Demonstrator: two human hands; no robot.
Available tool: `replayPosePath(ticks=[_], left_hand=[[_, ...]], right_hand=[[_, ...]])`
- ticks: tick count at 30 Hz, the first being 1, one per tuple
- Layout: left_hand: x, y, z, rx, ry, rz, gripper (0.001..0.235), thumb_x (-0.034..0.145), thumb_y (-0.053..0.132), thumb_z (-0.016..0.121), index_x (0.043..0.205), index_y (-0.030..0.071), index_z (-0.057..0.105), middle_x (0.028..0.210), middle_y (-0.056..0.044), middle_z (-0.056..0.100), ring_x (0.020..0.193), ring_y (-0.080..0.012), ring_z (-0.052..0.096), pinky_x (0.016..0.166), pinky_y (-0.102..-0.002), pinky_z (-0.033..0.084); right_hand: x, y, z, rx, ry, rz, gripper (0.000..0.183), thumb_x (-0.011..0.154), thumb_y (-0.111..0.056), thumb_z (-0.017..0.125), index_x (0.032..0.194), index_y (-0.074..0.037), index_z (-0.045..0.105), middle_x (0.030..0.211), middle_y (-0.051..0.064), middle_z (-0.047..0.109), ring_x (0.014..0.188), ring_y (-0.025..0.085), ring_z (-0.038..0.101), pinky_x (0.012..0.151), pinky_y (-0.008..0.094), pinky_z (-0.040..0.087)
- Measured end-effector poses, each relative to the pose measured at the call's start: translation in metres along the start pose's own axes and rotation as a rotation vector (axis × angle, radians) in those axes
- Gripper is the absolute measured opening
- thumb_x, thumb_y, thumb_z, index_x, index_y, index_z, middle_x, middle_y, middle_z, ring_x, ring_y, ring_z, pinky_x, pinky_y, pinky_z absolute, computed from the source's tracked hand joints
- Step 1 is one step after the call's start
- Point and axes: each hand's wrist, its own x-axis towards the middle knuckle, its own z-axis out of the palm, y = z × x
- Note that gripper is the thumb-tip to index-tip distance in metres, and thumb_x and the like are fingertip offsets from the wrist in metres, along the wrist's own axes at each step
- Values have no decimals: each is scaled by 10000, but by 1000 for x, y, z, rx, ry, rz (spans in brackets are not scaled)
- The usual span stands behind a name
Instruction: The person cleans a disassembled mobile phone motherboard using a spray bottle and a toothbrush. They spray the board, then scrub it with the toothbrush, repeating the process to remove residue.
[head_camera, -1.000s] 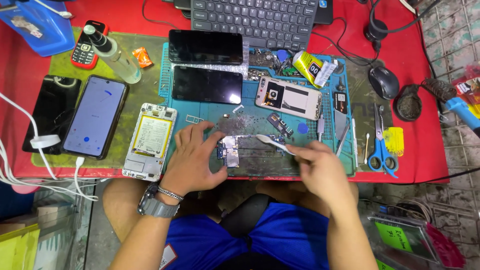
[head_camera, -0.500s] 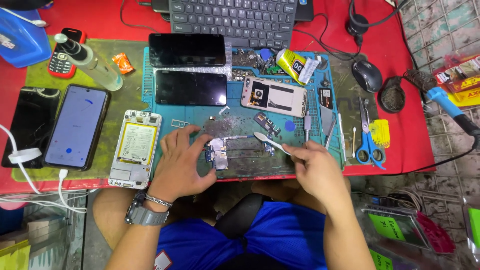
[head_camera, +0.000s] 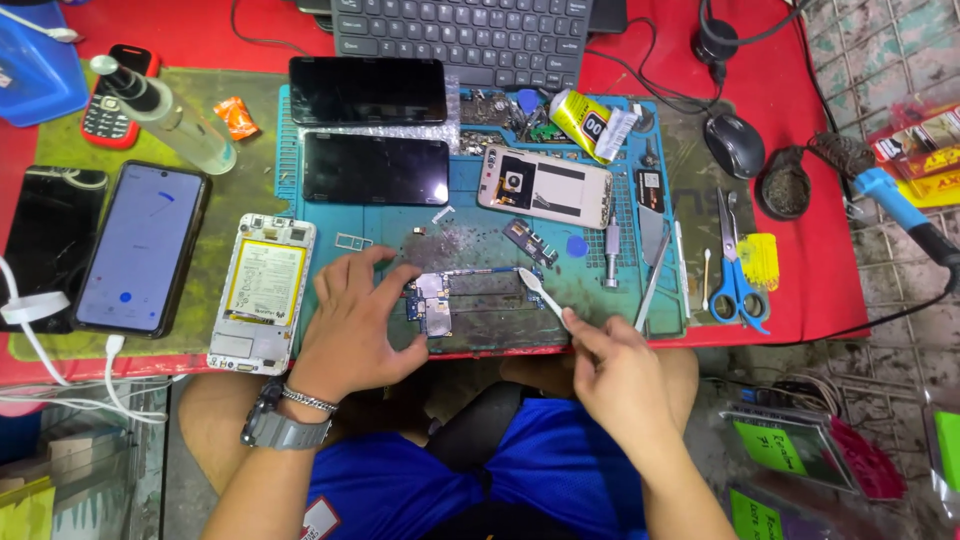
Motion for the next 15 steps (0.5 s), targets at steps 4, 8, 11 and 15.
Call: replayPosePath(ticks=[4,8,11,15], left_hand=[[0,1,-1,10,6,-7,732,661,476,713,1320,192,571,1360,-151,462,1217,-435,418,1000,-560,367],[0,1,0,10,-20,-5,731,663,482,716,1321,195,575,1364,-149,469,1216,-420,422,993,-556,363],[-1,1,-2,8,-6,-13,727,672,477,717,1327,196,571,1364,-155,464,1239,-437,412,1011,-563,365],[1,1,-3,-2,-10,0,720,673,477,708,1322,199,572,1359,-152,464,1223,-429,414,1002,-553,357]], right_hand=[[-18,-10,-5,-77,-103,33,530,844,-198,617,1341,-363,700,756,50,503,623,384,636,643,553,547],[-7,-11,5,-77,71,-15,497,866,-181,626,1334,-318,719,761,65,534,665,395,624,600,544,536],[-12,-15,-9,-121,-234,45,544,881,-219,585,1404,-362,629,806,80,500,672,425,630,596,588,507],[-5,-5,12,-81,-47,-14,529,834,-187,630,1333,-343,708,764,55,507,621,397,619,591,549,526]])
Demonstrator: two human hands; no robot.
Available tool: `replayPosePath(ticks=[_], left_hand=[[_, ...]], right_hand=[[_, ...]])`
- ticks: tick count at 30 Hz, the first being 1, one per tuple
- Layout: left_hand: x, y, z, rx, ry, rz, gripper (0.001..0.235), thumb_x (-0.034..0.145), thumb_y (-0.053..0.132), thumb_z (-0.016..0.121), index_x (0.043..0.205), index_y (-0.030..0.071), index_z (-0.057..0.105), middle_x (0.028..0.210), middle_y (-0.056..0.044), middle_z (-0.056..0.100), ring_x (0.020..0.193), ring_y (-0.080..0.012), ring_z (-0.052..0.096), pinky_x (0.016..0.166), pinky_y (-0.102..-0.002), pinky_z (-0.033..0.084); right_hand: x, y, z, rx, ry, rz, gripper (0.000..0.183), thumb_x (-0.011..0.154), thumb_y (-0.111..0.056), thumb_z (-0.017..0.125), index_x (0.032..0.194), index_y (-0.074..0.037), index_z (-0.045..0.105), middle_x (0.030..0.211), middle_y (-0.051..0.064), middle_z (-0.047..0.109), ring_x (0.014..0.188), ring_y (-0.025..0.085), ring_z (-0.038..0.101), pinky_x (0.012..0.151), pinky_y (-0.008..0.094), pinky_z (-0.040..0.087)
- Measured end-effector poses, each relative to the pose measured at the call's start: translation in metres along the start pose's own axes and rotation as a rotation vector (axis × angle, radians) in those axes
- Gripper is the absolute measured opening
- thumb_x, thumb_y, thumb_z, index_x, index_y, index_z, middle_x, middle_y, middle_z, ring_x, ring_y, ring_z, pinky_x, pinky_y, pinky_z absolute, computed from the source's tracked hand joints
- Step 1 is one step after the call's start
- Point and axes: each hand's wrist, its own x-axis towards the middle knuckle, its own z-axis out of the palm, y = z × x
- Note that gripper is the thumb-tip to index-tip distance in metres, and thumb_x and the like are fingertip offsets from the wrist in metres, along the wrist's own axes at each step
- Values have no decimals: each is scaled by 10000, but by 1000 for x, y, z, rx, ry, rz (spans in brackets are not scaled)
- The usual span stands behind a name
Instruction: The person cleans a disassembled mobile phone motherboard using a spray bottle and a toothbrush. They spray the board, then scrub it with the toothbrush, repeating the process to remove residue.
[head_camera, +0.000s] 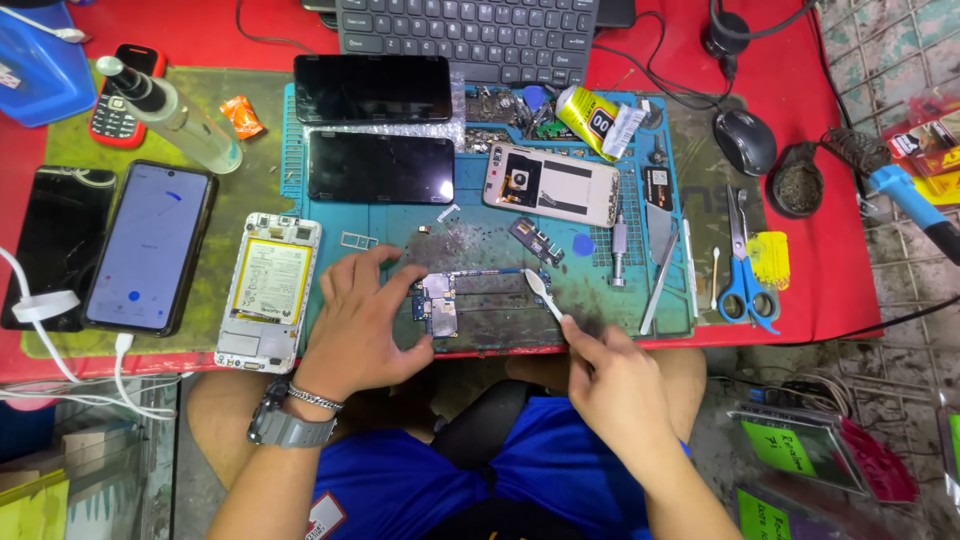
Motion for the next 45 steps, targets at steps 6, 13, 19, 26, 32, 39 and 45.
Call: replayPosePath(ticks=[6,13,19,26,32,39,45], left_hand=[[0,-1,0,-2,1,7,718,673,477,712,1317,190,575,1357,-157,467,1223,-428,418,1006,-551,353],[0,-1,1,-10,-9,11,727,678,490,714,1323,185,573,1369,-159,456,1219,-426,402,1021,-553,341],[0,0,0,-3,-6,6,719,679,482,702,1322,185,575,1366,-154,459,1229,-421,400,1008,-550,351],[1,1,-1,-9,-3,11,713,681,479,701,1317,181,575,1357,-151,464,1215,-421,415,993,-544,356],[1,1,-2,-16,-15,11,717,681,479,700,1318,174,577,1364,-152,457,1221,-418,409,1002,-542,352],[1,1,-3,-8,-6,10,716,678,474,705,1316,175,577,1353,-150,460,1206,-415,421,996,-537,351],[-2,2,-3,-17,-22,3,718,668,476,704,1310,179,579,1355,-146,462,1212,-409,417,984,-537,352]], right_hand=[[-22,-10,-10,82,277,-38,459,877,-194,682,1333,-223,719,757,22,507,597,285,559,529,487,520],[-19,-4,2,149,385,-86,412,873,-159,679,1275,-205,759,731,-20,498,554,213,543,532,388,515],[-10,-7,7,232,278,-49,384,862,-167,684,1222,-258,782,722,-26,481,560,222,554,536,403,517],[-15,-11,14,278,248,-105,448,828,-127,668,1256,-211,768,696,-3,399,499,203,475,519,368,488],[-20,-22,3,272,312,-125,407,856,-110,659,1242,-174,771,703,-23,443,504,163,467,452,340,454],[-13,-18,10,238,357,-153,389,847,-100,670,1214,-163,783,695,-13,446,514,188,470,459,366,465],[-19,-17,10,223,324,-95,416,845,-131,672,1243,-201,774,705,-8,453,531,226,515,507,409,497]])
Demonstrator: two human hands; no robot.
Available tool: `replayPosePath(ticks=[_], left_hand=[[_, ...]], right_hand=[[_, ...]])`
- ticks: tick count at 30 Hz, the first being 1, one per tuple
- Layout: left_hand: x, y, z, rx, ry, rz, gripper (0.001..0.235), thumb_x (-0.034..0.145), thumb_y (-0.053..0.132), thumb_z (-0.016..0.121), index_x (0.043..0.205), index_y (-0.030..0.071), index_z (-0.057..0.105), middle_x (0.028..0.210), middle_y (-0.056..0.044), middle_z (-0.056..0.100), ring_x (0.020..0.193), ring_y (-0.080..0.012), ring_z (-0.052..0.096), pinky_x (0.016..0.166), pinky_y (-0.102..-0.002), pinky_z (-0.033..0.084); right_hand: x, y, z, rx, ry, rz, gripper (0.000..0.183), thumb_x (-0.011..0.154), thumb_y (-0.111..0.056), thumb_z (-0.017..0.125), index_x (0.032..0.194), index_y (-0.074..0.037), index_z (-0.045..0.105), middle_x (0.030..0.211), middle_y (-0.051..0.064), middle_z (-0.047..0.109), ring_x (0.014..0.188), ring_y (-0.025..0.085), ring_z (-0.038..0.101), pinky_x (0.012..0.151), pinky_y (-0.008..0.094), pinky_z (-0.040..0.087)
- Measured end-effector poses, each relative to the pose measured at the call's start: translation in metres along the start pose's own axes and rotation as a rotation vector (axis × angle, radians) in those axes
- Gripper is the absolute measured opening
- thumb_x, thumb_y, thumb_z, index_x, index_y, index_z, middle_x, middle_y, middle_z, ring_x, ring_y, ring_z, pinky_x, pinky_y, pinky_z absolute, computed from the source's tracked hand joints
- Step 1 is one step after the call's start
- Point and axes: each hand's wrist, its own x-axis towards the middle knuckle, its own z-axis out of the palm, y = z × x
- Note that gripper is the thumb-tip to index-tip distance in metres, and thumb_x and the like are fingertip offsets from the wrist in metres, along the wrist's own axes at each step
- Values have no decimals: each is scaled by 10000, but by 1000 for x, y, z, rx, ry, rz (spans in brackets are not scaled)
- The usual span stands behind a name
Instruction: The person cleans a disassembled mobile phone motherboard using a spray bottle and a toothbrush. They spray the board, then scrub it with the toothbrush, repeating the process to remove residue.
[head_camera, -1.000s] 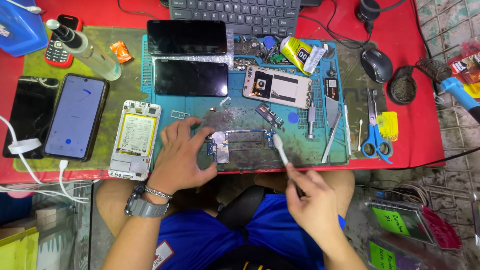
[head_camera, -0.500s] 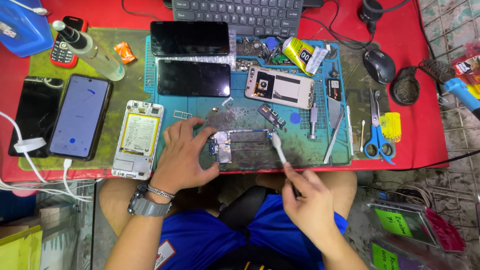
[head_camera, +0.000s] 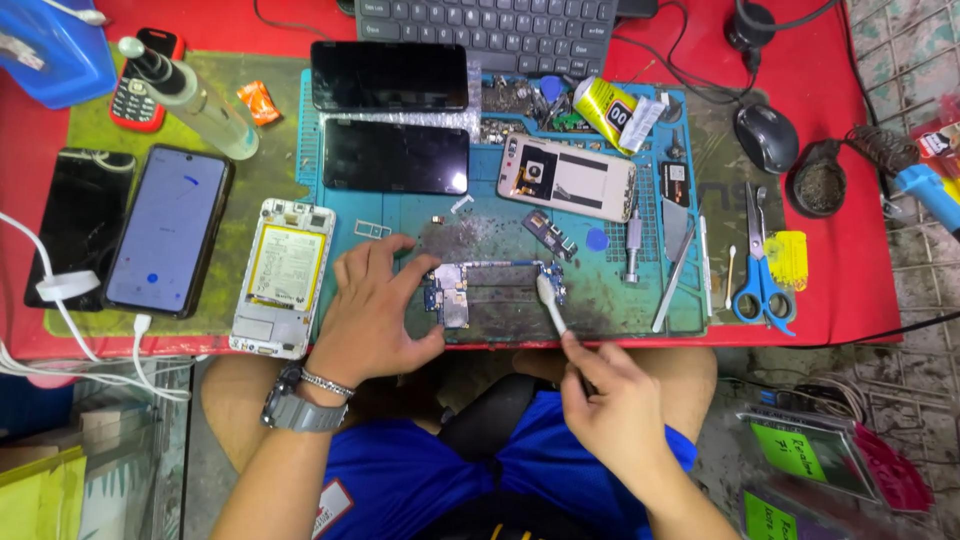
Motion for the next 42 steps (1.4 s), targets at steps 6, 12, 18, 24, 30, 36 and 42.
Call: replayPosePath(ticks=[6,12,18,24,30,36,42], left_hand=[[1,-1,0,-19,22,10,623,683,442,695,1248,194,611,1344,-143,481,1215,-410,426,964,-525,357],[4,-1,0,-14,41,24,567,685,419,685,1201,190,631,1333,-147,490,1202,-414,439,934,-520,367],[1,-1,-1,25,59,65,665,741,528,665,1314,200,578,1339,-175,482,1186,-412,448,948,-534,367],[1,1,4,123,53,60,697,767,730,695,1294,276,645,1354,-163,472,1199,-416,444,982,-542,364],[2,1,8,121,47,69,685,763,739,701,1287,299,661,1357,-170,473,1199,-425,436,966,-558,371],[3,1,6,106,52,70,675,768,727,707,1282,292,667,1352,-171,474,1201,-423,431,971,-553,365],[2,0,4,112,52,67,667,766,730,706,1270,294,669,1354,-169,478,1202,-419,434,970,-547,366]], right_hand=[[-4,-13,-8,54,17,-12,390,862,-134,680,1241,-176,761,739,-17,506,535,191,494,505,368,477],[1,3,-10,117,67,29,364,865,-110,702,1218,-159,776,786,-33,608,563,111,550,595,264,496],[11,-1,-12,143,54,40,348,871,-118,708,1211,-137,780,784,-37,652,613,108,592,628,259,511],[12,-1,-14,30,-214,110,422,824,-165,661,1228,-218,770,788,-42,701,698,216,658,647,394,536],[16,-5,-16,-71,-277,85,481,826,-164,639,1298,-208,720,813,7,692,781,326,682,641,518,544],[20,-8,-14,-36,-314,86,457,840,-145,611,1286,-162,707,1016,27,764,962,300,705,758,500,554],[20,-12,-13,-28,-328,75,468,859,-136,595,1319,-110,675,1078,51,785,935,318,725,736,515,560]])
